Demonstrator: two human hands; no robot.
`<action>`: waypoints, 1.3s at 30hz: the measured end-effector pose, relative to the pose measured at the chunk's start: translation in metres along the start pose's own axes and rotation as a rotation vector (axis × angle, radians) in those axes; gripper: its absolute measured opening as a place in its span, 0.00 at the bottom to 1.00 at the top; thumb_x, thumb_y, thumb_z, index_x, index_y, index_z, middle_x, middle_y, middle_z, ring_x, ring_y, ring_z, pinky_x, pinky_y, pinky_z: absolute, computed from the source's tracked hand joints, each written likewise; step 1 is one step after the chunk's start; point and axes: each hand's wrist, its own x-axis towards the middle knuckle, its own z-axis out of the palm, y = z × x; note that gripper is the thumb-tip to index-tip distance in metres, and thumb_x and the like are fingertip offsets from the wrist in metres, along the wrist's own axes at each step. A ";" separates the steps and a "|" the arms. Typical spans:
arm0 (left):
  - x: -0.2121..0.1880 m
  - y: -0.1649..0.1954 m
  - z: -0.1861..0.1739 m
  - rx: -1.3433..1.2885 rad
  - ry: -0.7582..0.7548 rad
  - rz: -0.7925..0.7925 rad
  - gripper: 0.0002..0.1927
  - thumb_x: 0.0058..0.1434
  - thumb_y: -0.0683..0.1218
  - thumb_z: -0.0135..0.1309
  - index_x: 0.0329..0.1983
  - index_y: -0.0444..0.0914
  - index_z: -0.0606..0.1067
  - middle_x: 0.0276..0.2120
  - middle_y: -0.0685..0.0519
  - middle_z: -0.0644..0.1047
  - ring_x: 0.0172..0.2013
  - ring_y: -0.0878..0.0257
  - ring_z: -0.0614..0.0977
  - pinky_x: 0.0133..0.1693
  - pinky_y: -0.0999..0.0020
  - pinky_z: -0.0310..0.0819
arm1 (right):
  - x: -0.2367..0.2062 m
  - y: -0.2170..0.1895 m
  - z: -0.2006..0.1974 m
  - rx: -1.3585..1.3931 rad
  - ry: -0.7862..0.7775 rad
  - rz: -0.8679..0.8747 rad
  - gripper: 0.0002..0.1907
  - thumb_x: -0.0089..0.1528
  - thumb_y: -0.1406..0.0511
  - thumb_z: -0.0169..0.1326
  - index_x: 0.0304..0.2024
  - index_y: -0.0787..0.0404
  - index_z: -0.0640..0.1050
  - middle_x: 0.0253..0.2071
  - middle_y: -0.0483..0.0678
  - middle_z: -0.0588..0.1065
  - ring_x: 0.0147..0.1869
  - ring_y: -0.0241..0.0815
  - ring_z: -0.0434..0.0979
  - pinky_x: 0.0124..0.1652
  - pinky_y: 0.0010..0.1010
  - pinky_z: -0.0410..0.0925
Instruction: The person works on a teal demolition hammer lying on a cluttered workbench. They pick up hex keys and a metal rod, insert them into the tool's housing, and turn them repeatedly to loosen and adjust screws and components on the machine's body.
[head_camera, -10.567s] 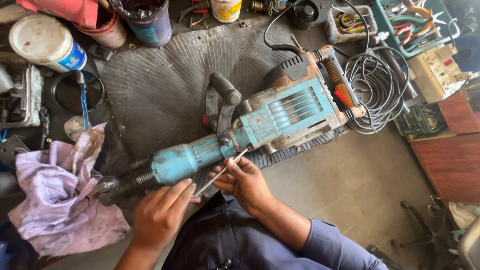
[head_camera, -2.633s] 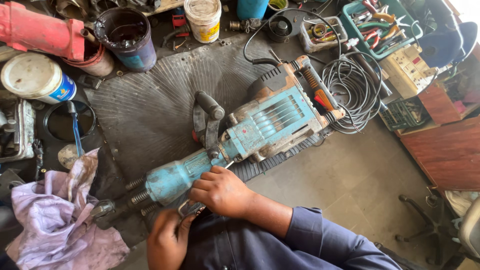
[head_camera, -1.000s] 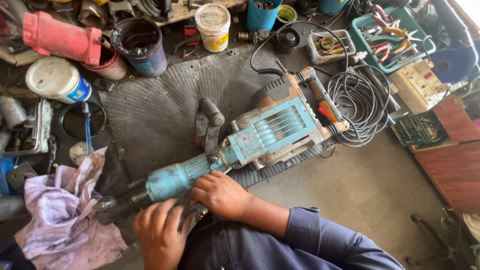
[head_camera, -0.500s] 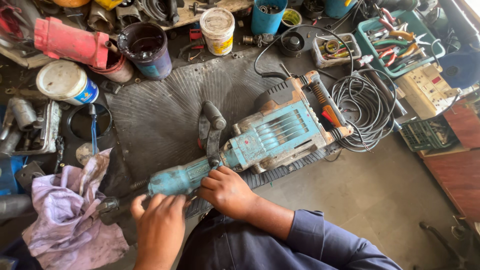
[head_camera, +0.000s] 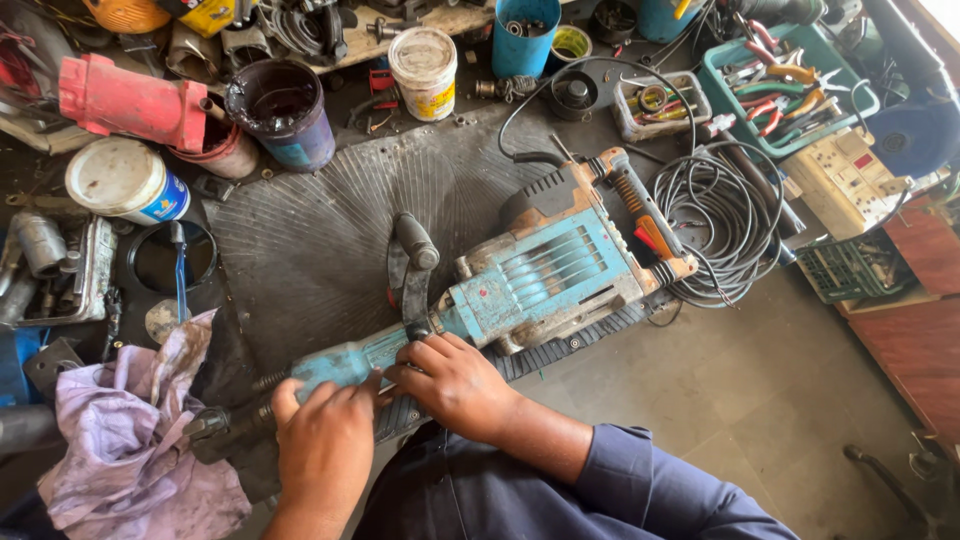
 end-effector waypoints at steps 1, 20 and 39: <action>0.000 0.001 -0.001 -0.015 0.026 -0.001 0.13 0.60 0.46 0.51 0.46 0.46 0.81 0.27 0.62 0.79 0.38 0.64 0.79 0.55 0.51 0.60 | 0.001 0.002 -0.002 -0.011 -0.043 -0.003 0.13 0.58 0.65 0.54 0.45 0.58 0.80 0.40 0.45 0.72 0.46 0.44 0.74 0.48 0.34 0.66; 0.018 0.014 -0.008 0.004 -0.053 -0.014 0.07 0.60 0.49 0.55 0.27 0.46 0.77 0.27 0.59 0.78 0.37 0.61 0.81 0.47 0.57 0.65 | -0.008 0.011 -0.001 -0.121 -0.114 0.047 0.13 0.60 0.66 0.54 0.47 0.58 0.80 0.37 0.44 0.72 0.45 0.43 0.75 0.55 0.41 0.61; 0.029 0.024 -0.005 0.077 -0.006 0.005 0.06 0.58 0.49 0.56 0.29 0.44 0.78 0.29 0.56 0.77 0.36 0.60 0.81 0.45 0.59 0.68 | -0.019 0.027 -0.008 -0.170 -0.154 0.084 0.11 0.60 0.67 0.55 0.46 0.56 0.80 0.36 0.43 0.72 0.45 0.41 0.74 0.57 0.45 0.60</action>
